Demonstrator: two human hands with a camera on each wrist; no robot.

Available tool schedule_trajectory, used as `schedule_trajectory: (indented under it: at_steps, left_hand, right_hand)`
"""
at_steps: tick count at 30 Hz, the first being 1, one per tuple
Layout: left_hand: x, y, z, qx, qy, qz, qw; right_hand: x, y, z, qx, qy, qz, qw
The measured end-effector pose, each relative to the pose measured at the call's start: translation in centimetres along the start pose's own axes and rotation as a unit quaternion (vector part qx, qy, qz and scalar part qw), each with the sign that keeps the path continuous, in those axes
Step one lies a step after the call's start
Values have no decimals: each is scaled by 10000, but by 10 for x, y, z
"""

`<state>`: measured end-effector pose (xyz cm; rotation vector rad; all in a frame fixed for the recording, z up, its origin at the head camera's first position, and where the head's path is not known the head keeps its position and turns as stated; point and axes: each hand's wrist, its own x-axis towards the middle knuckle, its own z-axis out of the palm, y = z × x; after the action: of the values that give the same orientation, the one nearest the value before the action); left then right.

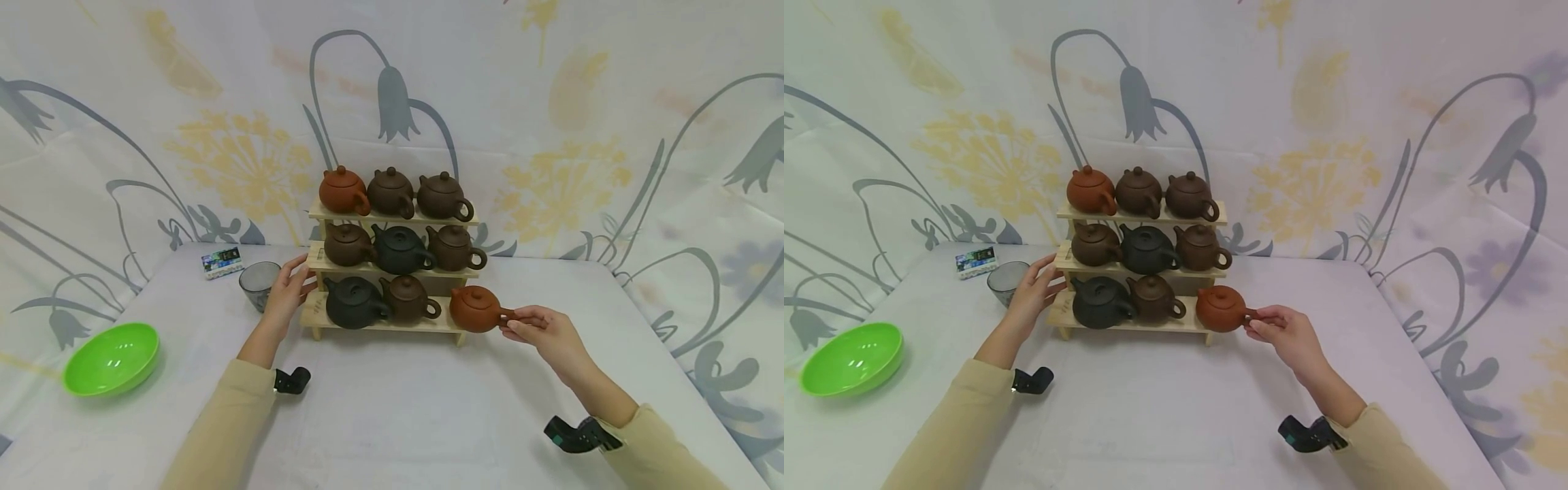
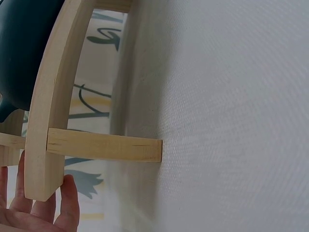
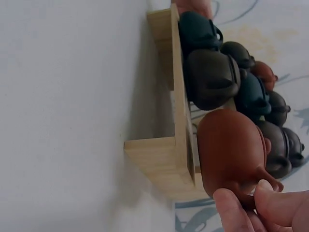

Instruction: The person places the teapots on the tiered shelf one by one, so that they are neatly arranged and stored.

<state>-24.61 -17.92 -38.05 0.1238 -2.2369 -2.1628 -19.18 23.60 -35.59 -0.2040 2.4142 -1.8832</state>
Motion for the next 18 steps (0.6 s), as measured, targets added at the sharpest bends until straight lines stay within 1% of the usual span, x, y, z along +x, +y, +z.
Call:
schedule_trajectory:
  at_steps: [10, 14, 18]
  left_hand:
    - [0, -1, 1, 23, 59, -76, 10000]
    - [1, -1, 1, 44, 66, -50, 10000]
    - [0, -1, -1, 53, 58, 12, 10000]
  right_hand:
    - [12, 5, 21, 144, 4, 46, 9999]
    - [13, 8, 25, 166, -39, 87, 9998]
    - [14, 9, 25, 86, -145, 63, 9998]
